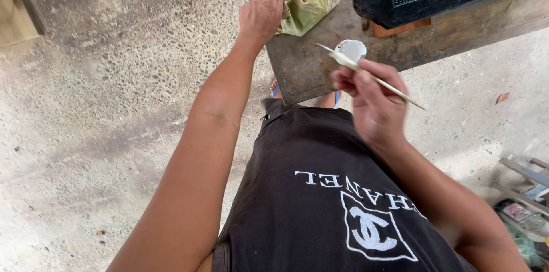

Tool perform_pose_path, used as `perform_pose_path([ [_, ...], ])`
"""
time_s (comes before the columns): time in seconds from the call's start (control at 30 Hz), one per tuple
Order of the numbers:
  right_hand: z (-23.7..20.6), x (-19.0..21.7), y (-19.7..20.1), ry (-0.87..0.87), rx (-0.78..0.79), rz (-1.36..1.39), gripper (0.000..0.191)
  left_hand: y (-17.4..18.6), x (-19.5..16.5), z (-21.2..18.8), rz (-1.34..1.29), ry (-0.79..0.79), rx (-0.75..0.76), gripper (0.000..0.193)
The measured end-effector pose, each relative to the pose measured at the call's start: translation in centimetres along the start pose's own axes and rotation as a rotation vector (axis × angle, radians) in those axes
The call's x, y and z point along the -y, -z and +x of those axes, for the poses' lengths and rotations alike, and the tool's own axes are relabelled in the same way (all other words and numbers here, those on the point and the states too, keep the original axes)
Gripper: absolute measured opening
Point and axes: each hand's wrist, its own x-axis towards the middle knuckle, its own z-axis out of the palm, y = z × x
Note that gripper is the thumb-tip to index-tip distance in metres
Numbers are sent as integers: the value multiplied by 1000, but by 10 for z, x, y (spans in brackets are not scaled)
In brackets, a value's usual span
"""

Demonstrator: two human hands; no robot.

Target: The person sits on the floor, dips a small brush into a paint can, wipes the brush on a cloth, and then paints white letters on a black sign. The person repeatedly dips the brush into a small container and carefully fills in the lettering on the sign.

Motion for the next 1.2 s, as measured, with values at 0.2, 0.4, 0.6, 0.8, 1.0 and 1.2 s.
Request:
perform_pose_path([
  [0.2, -42, 27, 54, 249, -226, 14, 12, -3, 11, 28, -201, -158, -180, 53],
  [0.4, -81, 32, 98, 296, -501, 41, 10, -14, 25, 40, -70, -275, -452, 43],
  [0.6, -100, 28, 105, 315, -582, 35, 10, -4, 16, 33, -157, 36, -671, 49],
  [0.8, -101, 32, 99, 326, -610, 50, 11, -4, 13, 40, -294, 63, -429, 46],
  [1.0, -89, 37, 88, 302, -597, 48, 10, 6, -3, 44, -816, -22, -67, 56],
  [1.2, -79, 42, 80, 269, -693, 227, 18, 7, 10, -4, -752, 256, -453, 71],
])
